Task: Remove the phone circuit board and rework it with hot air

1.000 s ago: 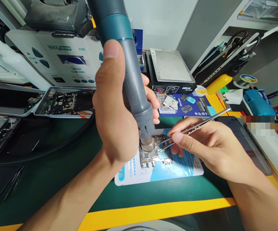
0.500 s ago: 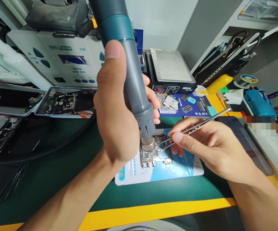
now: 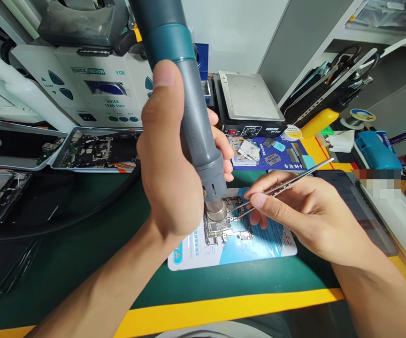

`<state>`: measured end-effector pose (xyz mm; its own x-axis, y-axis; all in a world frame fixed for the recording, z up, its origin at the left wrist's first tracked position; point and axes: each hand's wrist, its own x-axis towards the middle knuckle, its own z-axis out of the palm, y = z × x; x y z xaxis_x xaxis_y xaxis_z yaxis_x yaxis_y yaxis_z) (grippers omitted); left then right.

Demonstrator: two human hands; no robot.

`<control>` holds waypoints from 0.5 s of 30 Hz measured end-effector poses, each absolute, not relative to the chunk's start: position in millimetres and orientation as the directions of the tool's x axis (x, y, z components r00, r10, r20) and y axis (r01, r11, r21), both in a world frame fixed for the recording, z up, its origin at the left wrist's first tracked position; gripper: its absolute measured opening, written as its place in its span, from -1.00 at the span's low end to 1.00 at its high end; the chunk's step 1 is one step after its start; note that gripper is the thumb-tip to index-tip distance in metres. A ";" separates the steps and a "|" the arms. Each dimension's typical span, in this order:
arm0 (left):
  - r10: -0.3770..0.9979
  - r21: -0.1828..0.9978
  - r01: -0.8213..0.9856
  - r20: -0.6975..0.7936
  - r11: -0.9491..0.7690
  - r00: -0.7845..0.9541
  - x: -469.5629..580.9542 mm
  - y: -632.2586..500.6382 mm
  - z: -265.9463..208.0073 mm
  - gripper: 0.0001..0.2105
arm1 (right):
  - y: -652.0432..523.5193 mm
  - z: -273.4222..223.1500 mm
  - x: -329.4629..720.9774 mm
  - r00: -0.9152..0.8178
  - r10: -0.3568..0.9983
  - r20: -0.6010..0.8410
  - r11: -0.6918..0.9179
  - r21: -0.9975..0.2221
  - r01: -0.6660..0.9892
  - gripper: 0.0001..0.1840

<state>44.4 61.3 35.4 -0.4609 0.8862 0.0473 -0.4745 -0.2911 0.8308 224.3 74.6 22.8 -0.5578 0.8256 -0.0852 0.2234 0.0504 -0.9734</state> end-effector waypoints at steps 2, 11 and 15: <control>0.888 0.829 -0.476 0.051 -0.292 -0.456 44.7 60.7 35.4 -0.57 | 74.8 23.1 223.8 -0.552 0.829 -0.092 0.047 -0.972 0.232 -0.66; 0.893 0.838 -0.469 0.046 -0.278 -0.449 43.0 59.4 36.2 -0.56 | 75.5 22.7 223.5 -0.545 0.834 -0.087 0.049 -0.972 0.231 -0.86; 0.889 0.838 -0.466 0.046 -0.283 -0.456 43.8 61.0 36.2 -0.56 | 74.9 22.1 224.4 -0.546 0.833 -0.091 0.044 -0.972 0.229 -0.86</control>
